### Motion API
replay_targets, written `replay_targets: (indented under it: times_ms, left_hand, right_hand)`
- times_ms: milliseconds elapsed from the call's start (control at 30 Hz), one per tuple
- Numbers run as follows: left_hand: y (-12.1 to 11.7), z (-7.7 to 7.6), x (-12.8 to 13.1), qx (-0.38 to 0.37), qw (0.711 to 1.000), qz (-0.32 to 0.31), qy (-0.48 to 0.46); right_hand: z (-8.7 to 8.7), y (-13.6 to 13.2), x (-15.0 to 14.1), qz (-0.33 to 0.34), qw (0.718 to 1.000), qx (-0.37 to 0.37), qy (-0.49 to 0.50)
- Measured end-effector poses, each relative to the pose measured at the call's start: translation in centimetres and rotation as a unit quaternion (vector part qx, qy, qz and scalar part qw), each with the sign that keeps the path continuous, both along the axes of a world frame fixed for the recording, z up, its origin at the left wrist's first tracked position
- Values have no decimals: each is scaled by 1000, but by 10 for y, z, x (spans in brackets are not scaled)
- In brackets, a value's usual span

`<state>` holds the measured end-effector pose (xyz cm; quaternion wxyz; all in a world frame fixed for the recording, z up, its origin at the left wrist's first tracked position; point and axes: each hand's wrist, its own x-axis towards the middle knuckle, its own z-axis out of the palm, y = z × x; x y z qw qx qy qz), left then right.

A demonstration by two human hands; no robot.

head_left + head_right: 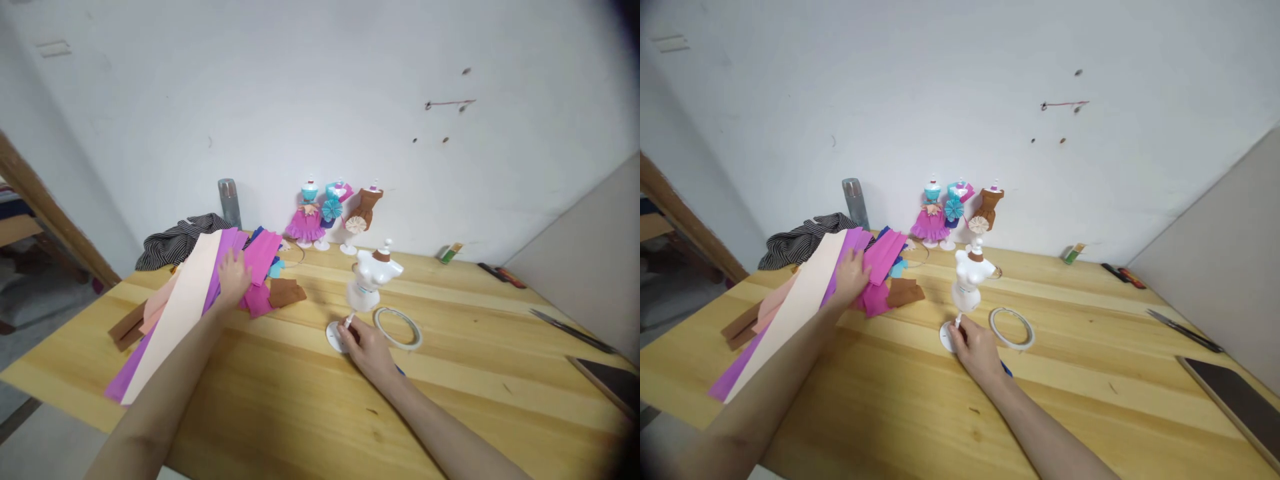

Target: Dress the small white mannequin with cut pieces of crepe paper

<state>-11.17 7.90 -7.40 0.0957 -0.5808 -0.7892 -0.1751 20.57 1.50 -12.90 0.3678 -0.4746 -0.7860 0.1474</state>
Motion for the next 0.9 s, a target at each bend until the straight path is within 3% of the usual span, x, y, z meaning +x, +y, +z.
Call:
replay_targets:
  times_ms: [67,133,233,367,533,700,900]
  left_hand:
    - [2,5,-23,27,997,77,-2]
    - [3,7,-45,44,978,204,-3]
    - [2,4,-66,24,970,242,-10]
    - [-2,0,-58,35,976,210,43]
    - [-4,-6,-15,16,987,115,115]
    - [-6,-24,22,-24,987,62,148]
    - [-5,-27,26,-62,986,50,148]
  right_hand:
    - [0,0,0,1,1000,-4,1]
    - [0,0,0,0,1000,-7,2]
    - [0,1,0,-2,1000,-10,3]
    - [0,1,0,1,1000,-18,2]
    - [-1,1,0,0,1000,-23,0]
    - [0,1,0,5,1000,-19,7]
    - [1,0,-1,11,1000,-20,9]
